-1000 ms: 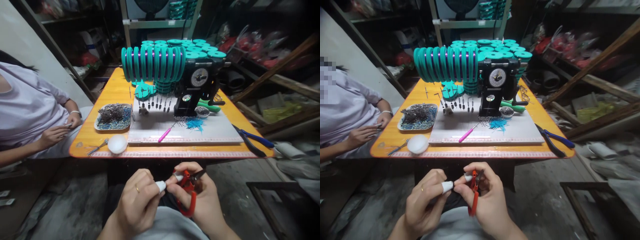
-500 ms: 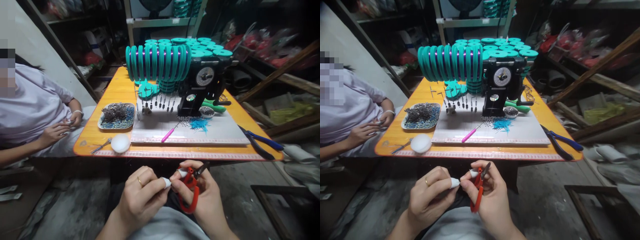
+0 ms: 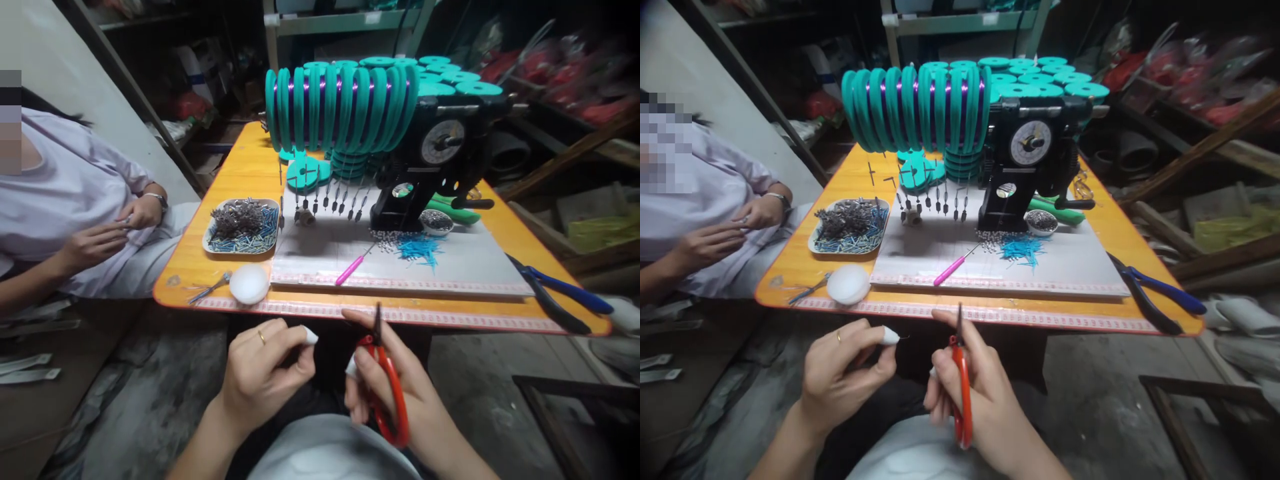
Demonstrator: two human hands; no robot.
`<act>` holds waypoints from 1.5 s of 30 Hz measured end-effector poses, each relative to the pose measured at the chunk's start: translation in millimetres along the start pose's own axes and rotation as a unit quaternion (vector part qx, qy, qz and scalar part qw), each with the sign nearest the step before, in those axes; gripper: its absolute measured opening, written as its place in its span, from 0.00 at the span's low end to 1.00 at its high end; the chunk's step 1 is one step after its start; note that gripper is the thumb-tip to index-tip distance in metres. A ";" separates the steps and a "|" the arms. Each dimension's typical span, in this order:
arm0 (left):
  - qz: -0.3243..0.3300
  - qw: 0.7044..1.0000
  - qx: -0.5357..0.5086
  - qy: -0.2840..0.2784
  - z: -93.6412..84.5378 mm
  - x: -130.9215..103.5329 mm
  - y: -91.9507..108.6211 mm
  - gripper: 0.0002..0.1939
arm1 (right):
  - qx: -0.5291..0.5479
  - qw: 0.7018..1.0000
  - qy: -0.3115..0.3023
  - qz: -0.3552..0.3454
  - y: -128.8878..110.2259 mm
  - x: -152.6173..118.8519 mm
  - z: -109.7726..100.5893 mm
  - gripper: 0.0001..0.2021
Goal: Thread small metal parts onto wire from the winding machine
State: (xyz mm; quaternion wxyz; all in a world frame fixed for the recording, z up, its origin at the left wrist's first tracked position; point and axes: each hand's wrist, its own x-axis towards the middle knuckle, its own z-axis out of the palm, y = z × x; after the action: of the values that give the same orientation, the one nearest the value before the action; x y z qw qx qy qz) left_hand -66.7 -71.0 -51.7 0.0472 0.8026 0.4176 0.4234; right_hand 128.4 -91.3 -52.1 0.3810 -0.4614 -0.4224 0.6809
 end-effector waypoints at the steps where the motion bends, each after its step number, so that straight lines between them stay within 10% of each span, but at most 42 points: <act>1: -0.005 1.000 0.008 -0.004 -0.7 2.0 -3.4 0.11 | -0.015 0.998 -0.049 0.030 0.0 2.3 -0.8 0.31; 6: -0.002 0.999 0.039 -0.030 5.4 9.3 -13.5 0.08 | -0.066 0.984 -0.134 0.092 7.0 6.9 -4.1 0.42; 13: 0.010 0.995 0.075 -0.063 24.5 20.1 -11.7 0.04 | -0.077 0.992 0.077 0.070 3.9 -16.8 -23.9 0.46; 19: 0.007 0.993 0.033 -0.111 42.8 37.3 -6.8 0.05 | -0.063 0.991 0.103 0.064 5.5 -16.3 -29.5 0.43; 32: -0.065 0.987 0.035 -0.141 52.4 50.1 7.7 0.07 | -0.297 0.936 0.083 -0.170 44.3 -8.4 -44.7 0.21; 45: -0.051 0.984 0.068 -0.159 50.9 53.3 10.9 0.06 | -0.453 0.844 0.072 -0.278 41.4 2.9 -47.0 0.33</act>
State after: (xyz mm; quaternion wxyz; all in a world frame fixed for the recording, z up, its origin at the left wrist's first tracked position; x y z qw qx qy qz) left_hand -7.6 -26.0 -45.4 0.0799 0.8389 0.4727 0.2578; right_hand 166.9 -92.7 -101.5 0.3325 -0.4937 -0.7656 0.2441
